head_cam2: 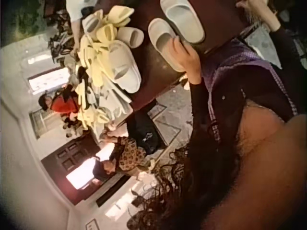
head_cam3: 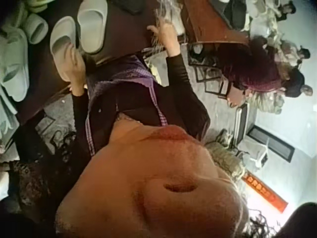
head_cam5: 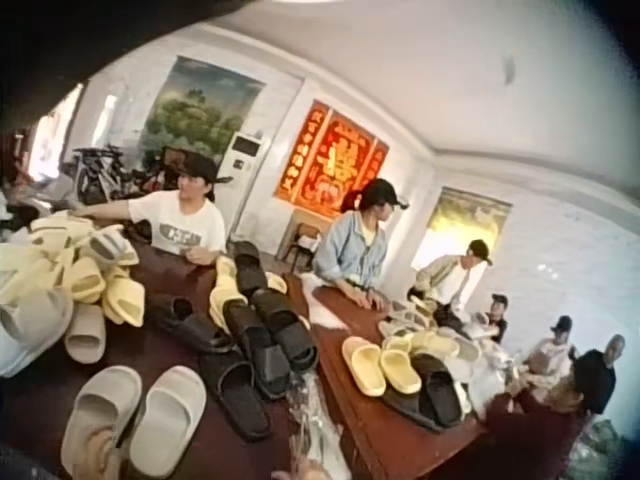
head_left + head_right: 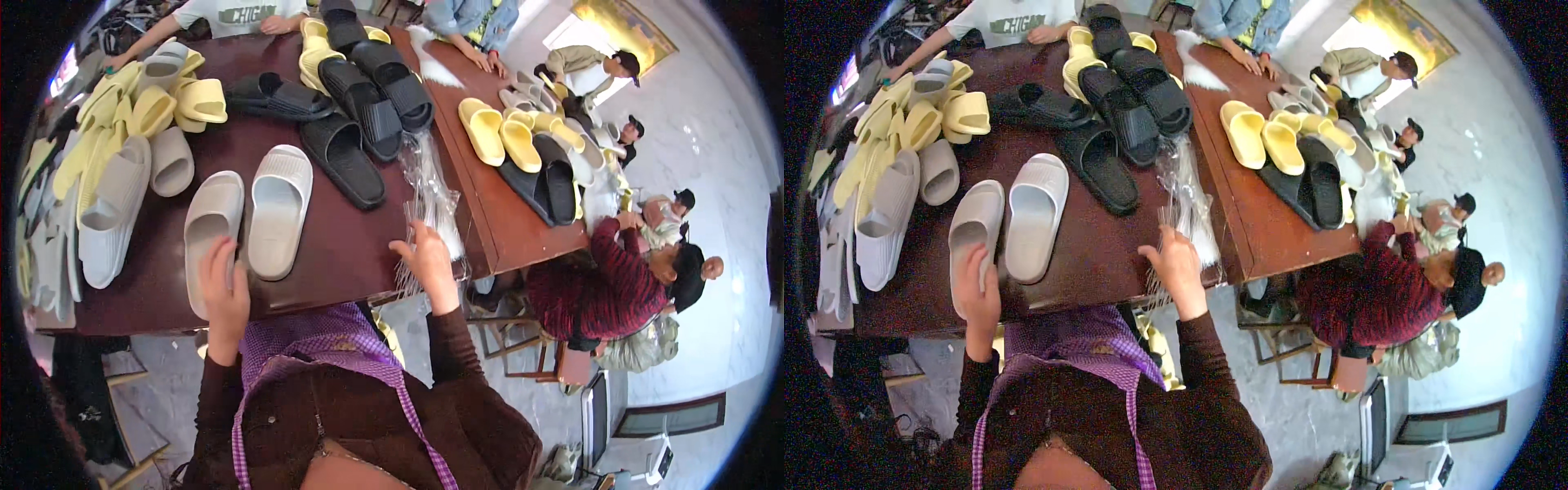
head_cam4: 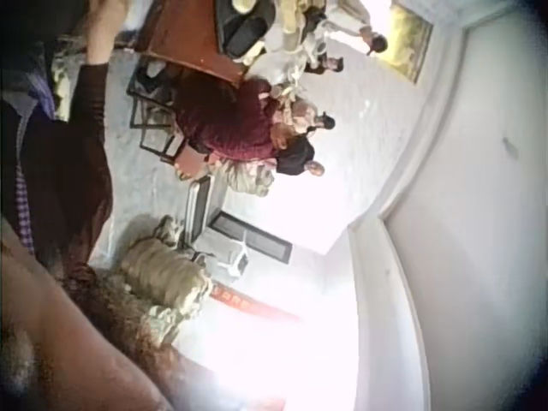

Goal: The person pairs slippers together by threading plastic fasteners through them by hand and organizing the pairs on the table.

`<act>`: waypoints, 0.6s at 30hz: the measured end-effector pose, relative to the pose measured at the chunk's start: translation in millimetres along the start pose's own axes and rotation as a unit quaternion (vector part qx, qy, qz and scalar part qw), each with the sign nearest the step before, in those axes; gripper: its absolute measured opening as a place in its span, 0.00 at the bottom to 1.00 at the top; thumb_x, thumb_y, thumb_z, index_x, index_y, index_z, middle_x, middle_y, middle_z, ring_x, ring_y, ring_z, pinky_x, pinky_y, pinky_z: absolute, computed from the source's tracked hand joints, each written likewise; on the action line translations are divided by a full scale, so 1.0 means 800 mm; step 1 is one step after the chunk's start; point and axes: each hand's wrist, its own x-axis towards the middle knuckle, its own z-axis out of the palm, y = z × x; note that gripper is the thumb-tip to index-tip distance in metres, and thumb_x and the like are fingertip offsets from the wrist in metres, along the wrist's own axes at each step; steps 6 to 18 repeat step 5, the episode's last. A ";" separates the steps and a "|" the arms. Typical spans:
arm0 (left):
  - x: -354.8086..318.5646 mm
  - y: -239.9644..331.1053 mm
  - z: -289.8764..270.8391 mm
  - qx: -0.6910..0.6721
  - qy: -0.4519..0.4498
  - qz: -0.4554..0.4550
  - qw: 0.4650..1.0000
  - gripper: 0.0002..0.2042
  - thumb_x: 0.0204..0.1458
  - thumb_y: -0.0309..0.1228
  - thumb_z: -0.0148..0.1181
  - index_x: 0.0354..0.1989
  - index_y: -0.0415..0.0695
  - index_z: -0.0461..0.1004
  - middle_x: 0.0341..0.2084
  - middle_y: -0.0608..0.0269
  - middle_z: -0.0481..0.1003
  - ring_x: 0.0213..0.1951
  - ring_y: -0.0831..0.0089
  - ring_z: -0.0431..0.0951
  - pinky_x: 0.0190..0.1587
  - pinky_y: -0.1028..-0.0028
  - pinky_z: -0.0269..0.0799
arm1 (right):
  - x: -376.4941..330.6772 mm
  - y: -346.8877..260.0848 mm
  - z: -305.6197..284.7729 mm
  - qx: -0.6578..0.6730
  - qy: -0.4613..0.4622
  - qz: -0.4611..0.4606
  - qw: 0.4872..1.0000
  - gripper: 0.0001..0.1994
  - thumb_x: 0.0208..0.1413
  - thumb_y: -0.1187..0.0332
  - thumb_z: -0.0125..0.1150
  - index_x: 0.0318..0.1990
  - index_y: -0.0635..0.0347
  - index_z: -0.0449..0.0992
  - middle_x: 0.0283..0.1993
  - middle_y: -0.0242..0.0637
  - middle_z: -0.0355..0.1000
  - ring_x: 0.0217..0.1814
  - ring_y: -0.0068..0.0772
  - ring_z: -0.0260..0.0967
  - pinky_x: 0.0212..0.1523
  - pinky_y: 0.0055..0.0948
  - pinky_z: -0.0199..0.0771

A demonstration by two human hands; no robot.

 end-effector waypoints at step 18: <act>-0.013 0.008 0.009 -0.034 -0.039 -0.022 0.998 0.15 0.49 0.21 0.53 0.47 0.37 0.68 0.50 0.50 0.67 0.52 0.55 0.67 0.55 0.63 0.60 | 0.003 0.018 0.045 -0.005 -0.033 0.010 0.999 0.25 0.45 0.65 0.64 0.52 0.64 0.66 0.38 0.52 0.73 0.40 0.55 0.70 0.41 0.42 0.71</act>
